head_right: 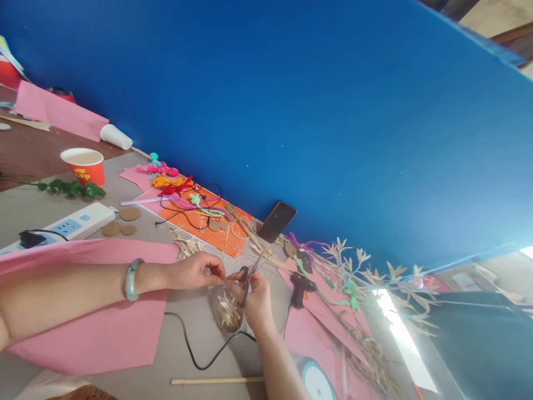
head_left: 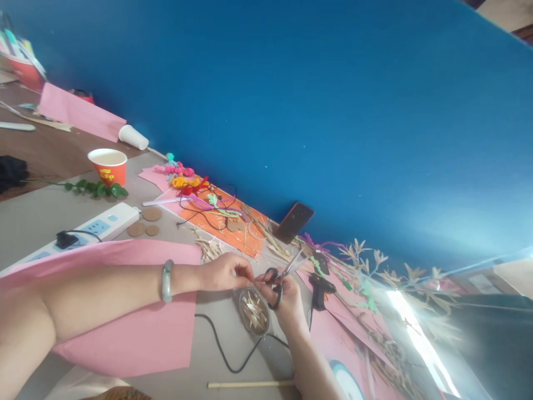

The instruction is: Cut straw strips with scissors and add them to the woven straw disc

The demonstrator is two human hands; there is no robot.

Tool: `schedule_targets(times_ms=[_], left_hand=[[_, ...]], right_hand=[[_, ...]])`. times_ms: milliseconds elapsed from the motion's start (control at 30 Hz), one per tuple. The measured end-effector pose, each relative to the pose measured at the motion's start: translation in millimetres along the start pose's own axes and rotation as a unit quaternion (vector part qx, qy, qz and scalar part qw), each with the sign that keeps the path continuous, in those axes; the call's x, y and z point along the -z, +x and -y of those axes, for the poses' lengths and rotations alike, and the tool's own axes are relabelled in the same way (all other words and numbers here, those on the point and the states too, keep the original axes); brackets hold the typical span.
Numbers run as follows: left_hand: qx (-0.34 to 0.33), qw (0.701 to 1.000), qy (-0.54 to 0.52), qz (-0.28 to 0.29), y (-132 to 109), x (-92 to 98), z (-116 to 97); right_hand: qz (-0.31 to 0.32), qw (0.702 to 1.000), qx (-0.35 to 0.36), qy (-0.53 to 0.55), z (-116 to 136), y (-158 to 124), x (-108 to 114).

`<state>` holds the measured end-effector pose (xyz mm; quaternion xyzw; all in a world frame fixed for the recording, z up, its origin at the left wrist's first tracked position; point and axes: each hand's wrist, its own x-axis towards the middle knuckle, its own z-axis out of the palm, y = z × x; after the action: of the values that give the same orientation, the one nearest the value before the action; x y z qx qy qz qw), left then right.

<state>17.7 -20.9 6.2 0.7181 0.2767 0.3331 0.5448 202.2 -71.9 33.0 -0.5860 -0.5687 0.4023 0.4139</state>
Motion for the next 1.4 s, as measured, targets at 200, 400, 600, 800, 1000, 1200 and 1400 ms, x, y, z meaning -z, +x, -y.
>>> schedule_targets(times_ms=[200, 400, 600, 800, 1000, 1200, 1400], left_hand=[[-0.001, 1.0, -0.004, -0.013, 0.3, 0.8, 2.1], [0.054, 0.985, -0.162, -0.033, 1.5, 2.9, 1.5], [0.126, 0.945, -0.301, -0.027, 1.5, -0.5, 0.5], [0.069, 0.975, -0.212, -0.021, 1.3, 1.5, -4.4], [0.07, 0.98, -0.184, -0.036, 1.2, 3.0, -5.4], [0.072, 0.973, -0.204, -0.079, 1.6, 7.1, -10.8], [0.071, 0.957, -0.253, -0.121, 4.1, 9.1, -14.7]], right_hand=[[0.0, 0.999, 0.01, -0.042, -4.8, 1.8, -2.1], [-0.02, 1.0, 0.008, -0.015, -3.2, -0.4, -1.6], [-0.069, 0.997, 0.027, 0.014, -3.8, -1.3, -2.8], [-0.059, 0.998, 0.026, 0.014, -0.5, -3.3, -8.9], [-0.061, 0.998, 0.018, -0.022, 0.4, -3.6, -6.6], [-0.062, 0.991, 0.04, -0.114, -4.7, 4.6, 8.4], [0.009, 0.967, 0.064, -0.248, 1.7, 8.7, 16.8]])
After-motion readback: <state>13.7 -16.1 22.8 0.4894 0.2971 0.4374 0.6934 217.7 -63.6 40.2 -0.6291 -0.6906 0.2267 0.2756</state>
